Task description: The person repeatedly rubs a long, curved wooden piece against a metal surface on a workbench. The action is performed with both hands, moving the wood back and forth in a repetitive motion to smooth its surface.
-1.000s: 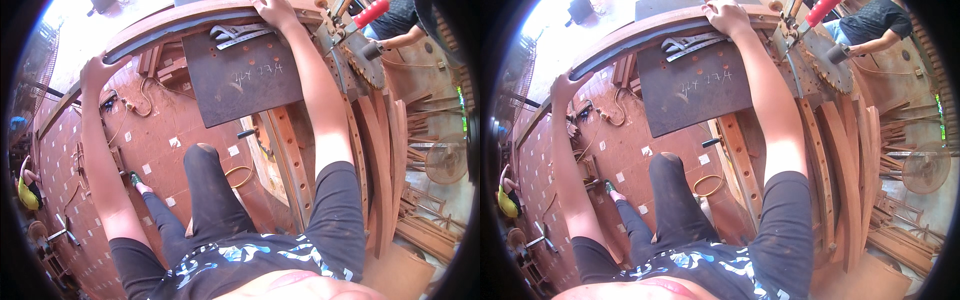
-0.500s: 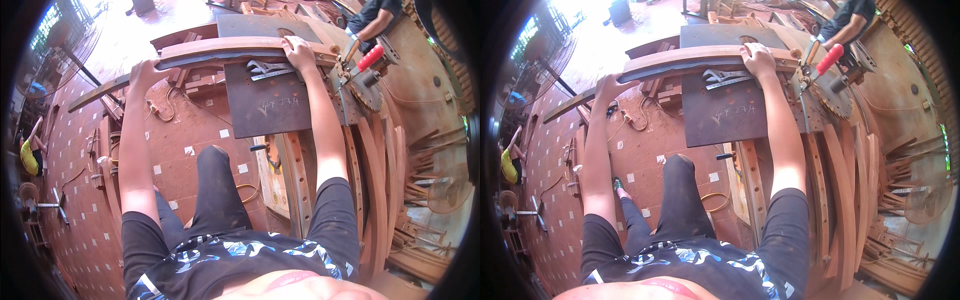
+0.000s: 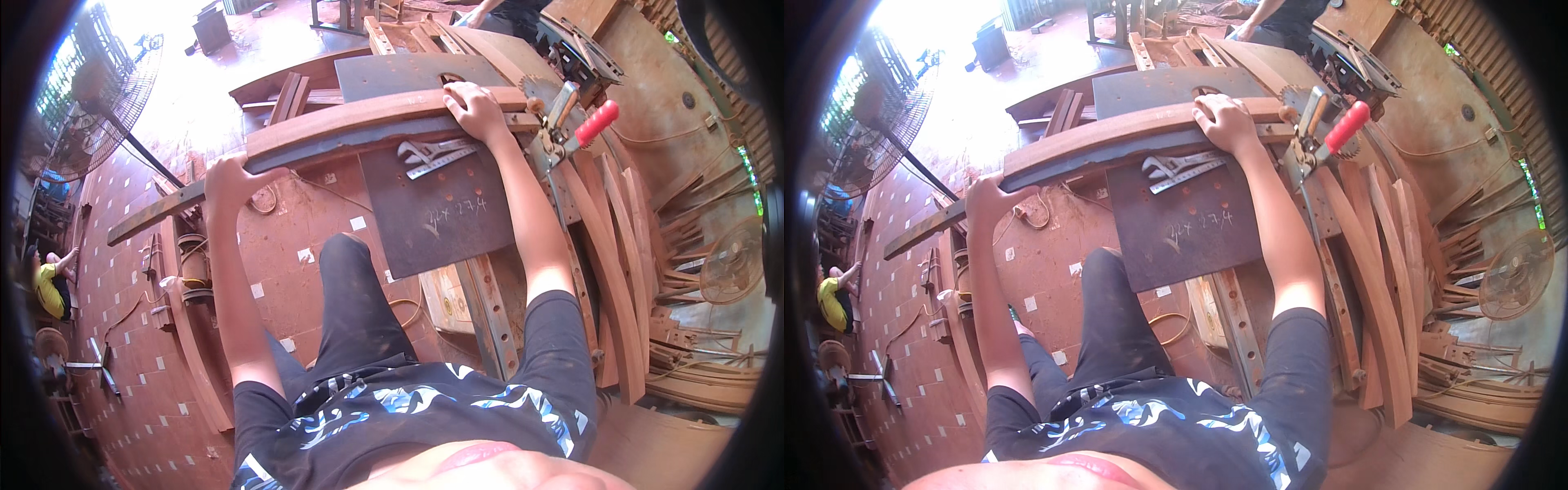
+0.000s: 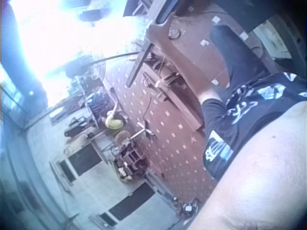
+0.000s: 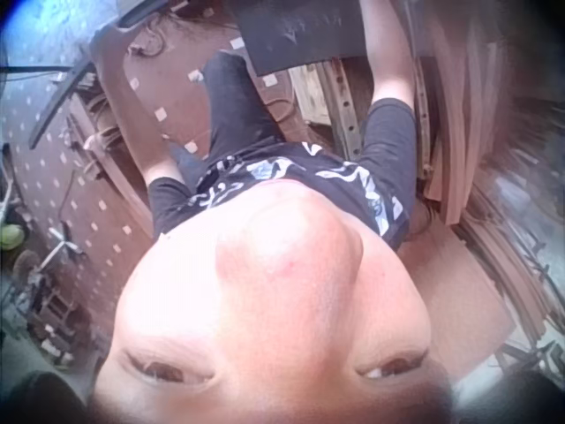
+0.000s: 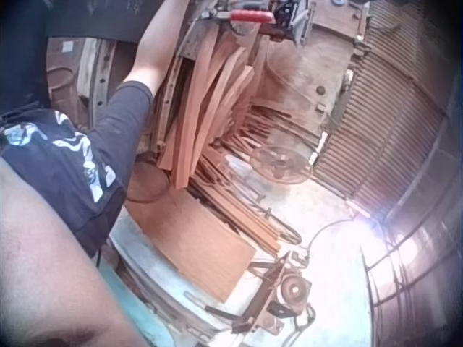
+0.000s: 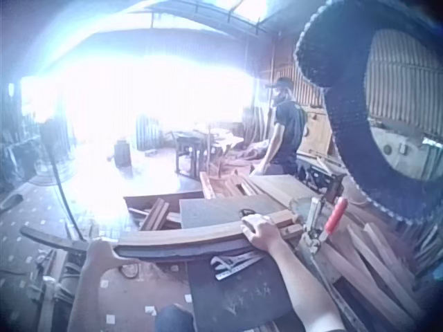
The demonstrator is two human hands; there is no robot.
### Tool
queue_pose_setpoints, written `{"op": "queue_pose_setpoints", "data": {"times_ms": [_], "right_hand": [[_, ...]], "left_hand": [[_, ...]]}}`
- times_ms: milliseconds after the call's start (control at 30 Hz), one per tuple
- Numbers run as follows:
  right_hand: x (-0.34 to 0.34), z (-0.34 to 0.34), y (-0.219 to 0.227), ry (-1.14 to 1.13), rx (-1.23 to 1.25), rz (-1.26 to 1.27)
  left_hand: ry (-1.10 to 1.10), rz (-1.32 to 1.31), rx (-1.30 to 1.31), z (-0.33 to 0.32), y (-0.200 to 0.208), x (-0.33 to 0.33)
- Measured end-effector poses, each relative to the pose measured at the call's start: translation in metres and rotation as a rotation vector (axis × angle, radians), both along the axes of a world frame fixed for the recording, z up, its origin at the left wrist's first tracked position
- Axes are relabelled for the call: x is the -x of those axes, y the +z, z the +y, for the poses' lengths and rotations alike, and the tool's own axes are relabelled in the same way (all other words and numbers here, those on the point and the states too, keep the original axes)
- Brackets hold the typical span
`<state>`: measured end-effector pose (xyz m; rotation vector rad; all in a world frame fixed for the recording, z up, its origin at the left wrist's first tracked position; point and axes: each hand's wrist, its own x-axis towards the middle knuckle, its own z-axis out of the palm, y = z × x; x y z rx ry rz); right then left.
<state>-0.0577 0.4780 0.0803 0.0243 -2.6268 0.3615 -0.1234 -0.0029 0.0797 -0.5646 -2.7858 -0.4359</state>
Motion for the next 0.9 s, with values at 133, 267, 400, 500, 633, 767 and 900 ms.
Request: {"op": "queue_pose_setpoints", "data": {"times_ms": [133, 267, 400, 500, 633, 767, 900], "right_hand": [[-0.032, -0.008, 0.001, -0.008, -0.038, 0.005], [-0.058, -0.01, 0.004, -0.037, -0.027, -0.026], [-0.084, -0.014, 0.006, -0.038, -0.023, -0.041], [-0.097, -0.013, 0.007, -0.035, -0.01, -0.052], [-0.103, -0.017, 0.014, -0.033, 0.009, -0.062], [-0.107, -0.026, 0.022, -0.023, 0.082, -0.072], [-0.101, -0.025, 0.025, -0.018, 0.136, -0.05]], "left_hand": [[-0.001, 0.054, 0.039, -0.007, -0.004, -0.025], [-0.026, 0.064, 0.047, -0.008, -0.002, -0.048], [-0.051, 0.108, 0.037, -0.017, -0.004, -0.07], [-0.048, 0.093, 0.046, -0.019, -0.001, -0.083], [-0.066, 0.092, 0.021, -0.022, 0.009, -0.091], [-0.098, 0.073, -0.039, -0.026, 0.014, -0.096], [-0.089, 0.049, -0.015, -0.024, 0.013, -0.095]]}}
